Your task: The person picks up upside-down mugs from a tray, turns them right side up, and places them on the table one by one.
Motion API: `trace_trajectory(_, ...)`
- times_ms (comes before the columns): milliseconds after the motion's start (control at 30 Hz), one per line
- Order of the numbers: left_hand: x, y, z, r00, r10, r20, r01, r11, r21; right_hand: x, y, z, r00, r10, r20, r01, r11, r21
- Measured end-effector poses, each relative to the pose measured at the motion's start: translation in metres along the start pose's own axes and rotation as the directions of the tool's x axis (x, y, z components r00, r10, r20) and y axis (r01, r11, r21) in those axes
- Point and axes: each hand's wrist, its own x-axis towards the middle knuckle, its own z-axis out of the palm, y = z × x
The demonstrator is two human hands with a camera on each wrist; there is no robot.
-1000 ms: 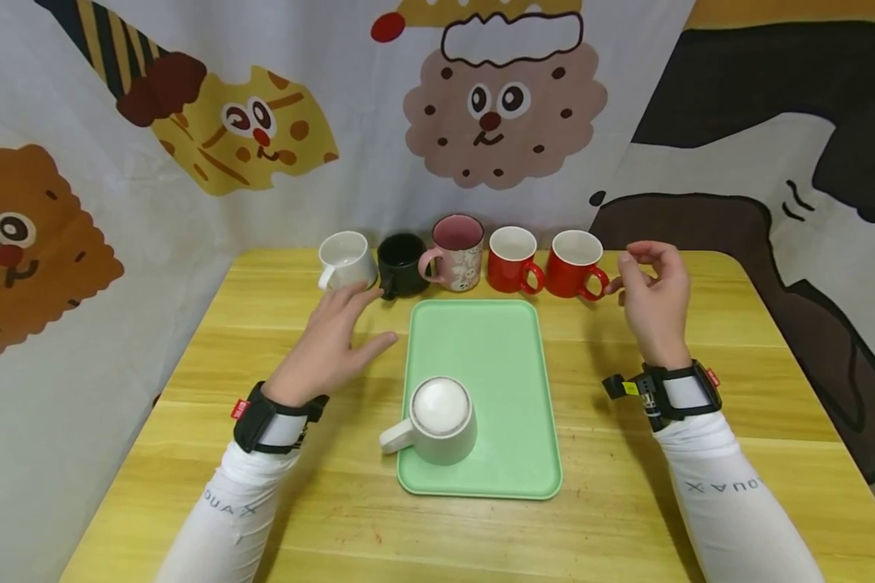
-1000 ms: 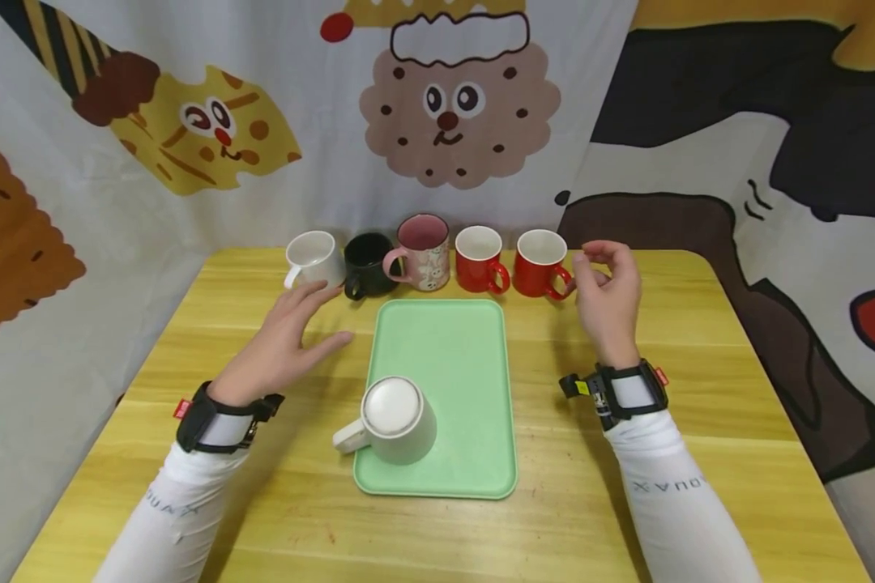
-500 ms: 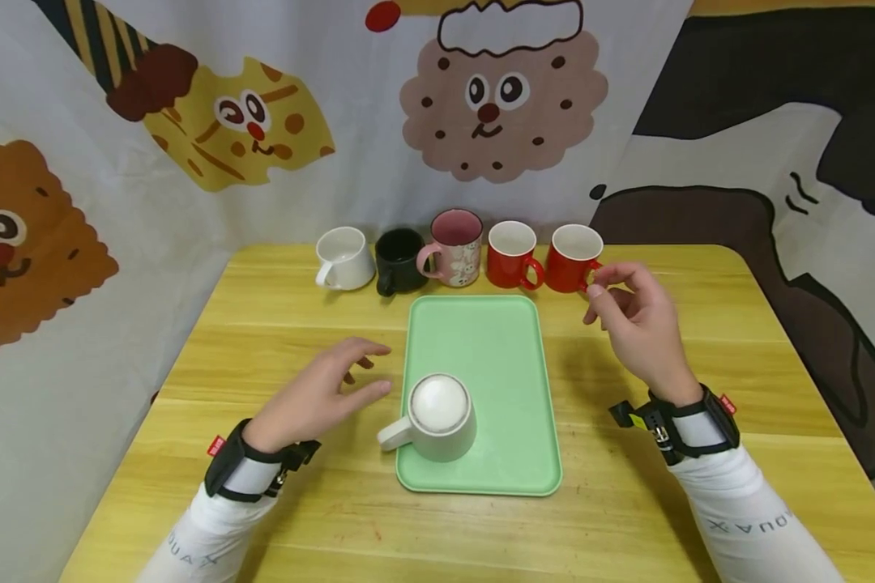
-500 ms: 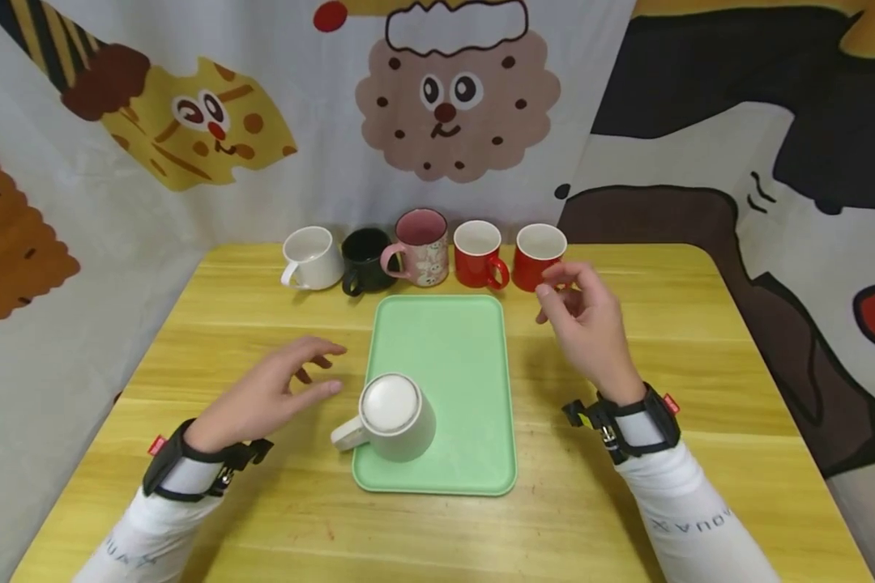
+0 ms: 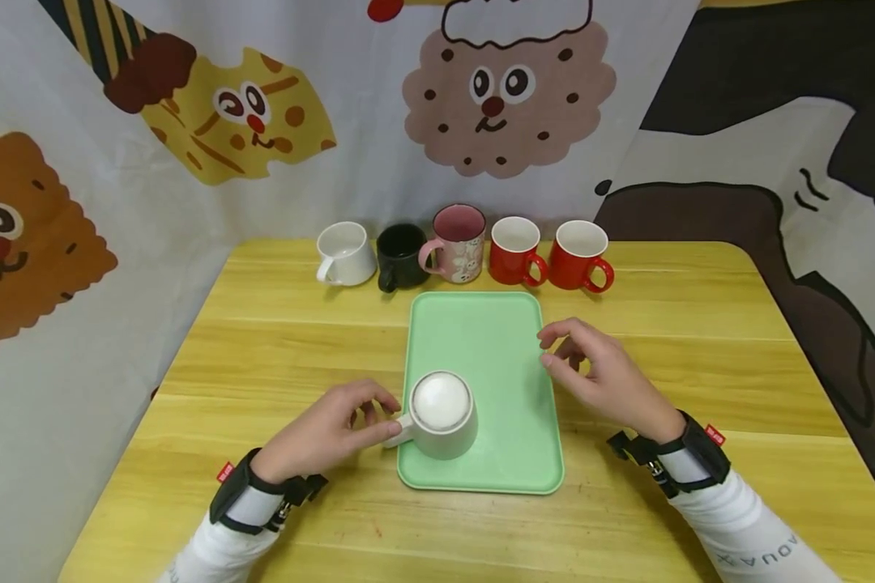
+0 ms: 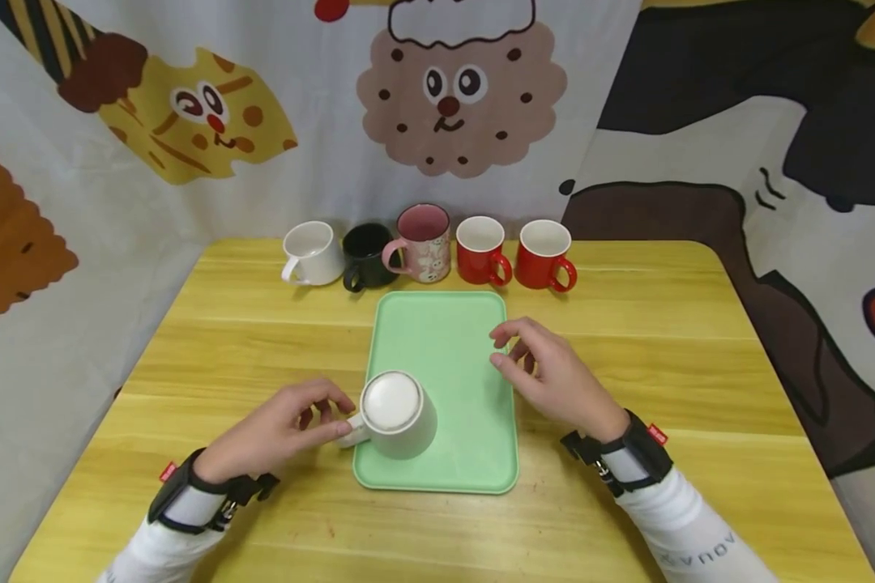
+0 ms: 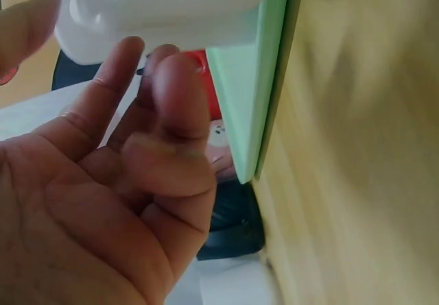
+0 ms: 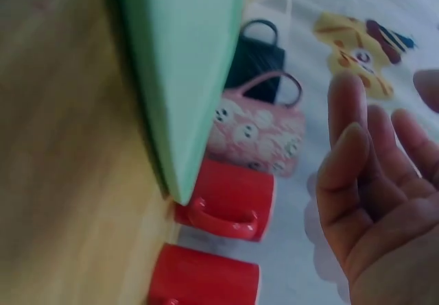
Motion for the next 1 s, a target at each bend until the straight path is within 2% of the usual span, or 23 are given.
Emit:
trace_trajectory(167,0.0,-0.001,0.007,0.999,-0.033,0.016,0.033,0.998,-0.048,-0.006,0.0,0.014,0.992,-0.014,0.127,0.013,1.0,0.011)
trace_trajectory(333,-0.001,-0.002,0.011,0.998,-0.044,0.05,0.05,0.99,-0.129,-0.01,0.0,0.024,0.985,-0.031,0.172,0.026,0.999,0.026)
trace_trajectory(467,-0.001,-0.004,0.014,0.997,-0.037,0.068,0.049,0.984,-0.17,-0.011,0.001,0.026,0.984,-0.027,0.177,0.022,0.999,0.03)
trace_trajectory(667,-0.001,-0.005,0.016,0.997,-0.027,0.071,0.04,0.982,-0.185,-0.011,0.003,0.022,0.986,0.01,0.164,-0.019,0.998,0.052)
trace_trajectory(1000,-0.003,-0.007,0.018,0.998,-0.021,0.051,0.031,0.98,-0.195,-0.01,0.001,0.018,0.987,0.037,0.155,-0.048,0.997,0.068)
